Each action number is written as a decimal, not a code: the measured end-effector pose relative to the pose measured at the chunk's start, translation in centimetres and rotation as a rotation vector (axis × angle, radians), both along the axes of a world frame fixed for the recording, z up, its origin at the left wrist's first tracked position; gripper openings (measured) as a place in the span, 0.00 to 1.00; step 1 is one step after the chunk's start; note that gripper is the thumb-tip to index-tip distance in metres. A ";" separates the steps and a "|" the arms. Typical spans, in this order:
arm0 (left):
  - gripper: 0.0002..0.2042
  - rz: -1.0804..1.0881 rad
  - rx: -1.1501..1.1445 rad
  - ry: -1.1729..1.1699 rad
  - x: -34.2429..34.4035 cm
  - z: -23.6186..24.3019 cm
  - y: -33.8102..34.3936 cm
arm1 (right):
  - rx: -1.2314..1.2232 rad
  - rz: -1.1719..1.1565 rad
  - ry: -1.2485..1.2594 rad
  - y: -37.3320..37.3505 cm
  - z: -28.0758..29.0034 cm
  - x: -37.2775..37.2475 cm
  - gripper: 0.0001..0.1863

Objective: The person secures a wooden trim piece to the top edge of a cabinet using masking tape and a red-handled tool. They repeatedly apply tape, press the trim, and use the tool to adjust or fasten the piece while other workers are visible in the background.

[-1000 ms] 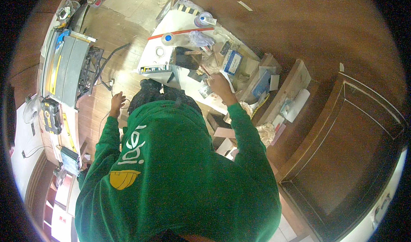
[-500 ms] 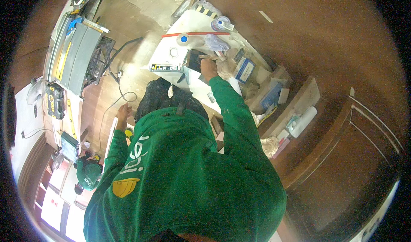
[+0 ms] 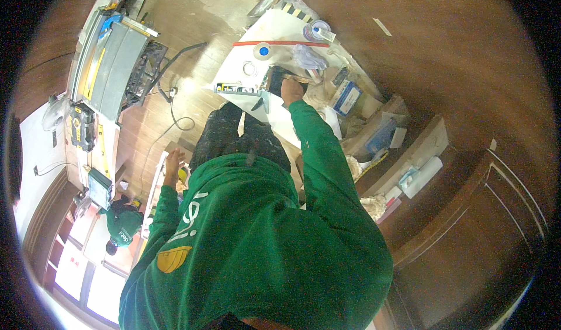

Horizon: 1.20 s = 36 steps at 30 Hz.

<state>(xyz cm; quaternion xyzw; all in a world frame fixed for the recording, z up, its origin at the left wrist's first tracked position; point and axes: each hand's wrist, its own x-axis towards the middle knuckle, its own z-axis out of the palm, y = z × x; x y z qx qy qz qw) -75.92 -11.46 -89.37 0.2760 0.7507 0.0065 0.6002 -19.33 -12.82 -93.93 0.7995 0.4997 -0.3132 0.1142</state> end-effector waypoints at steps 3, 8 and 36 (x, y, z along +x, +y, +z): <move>0.31 -0.013 0.075 -0.001 0.0 -0.5 1.2 | 0.065 -0.037 0.001 -0.3 0.8 0.4 0.12; 0.29 -0.032 0.062 -0.035 2.3 -3.0 3.3 | 0.053 -0.079 0.112 -3.6 7.5 4.0 0.10; 0.29 -0.765 0.285 -1.837 33.5 45.7 14.4 | 0.242 -0.207 -0.031 -16.0 19.2 3.3 0.09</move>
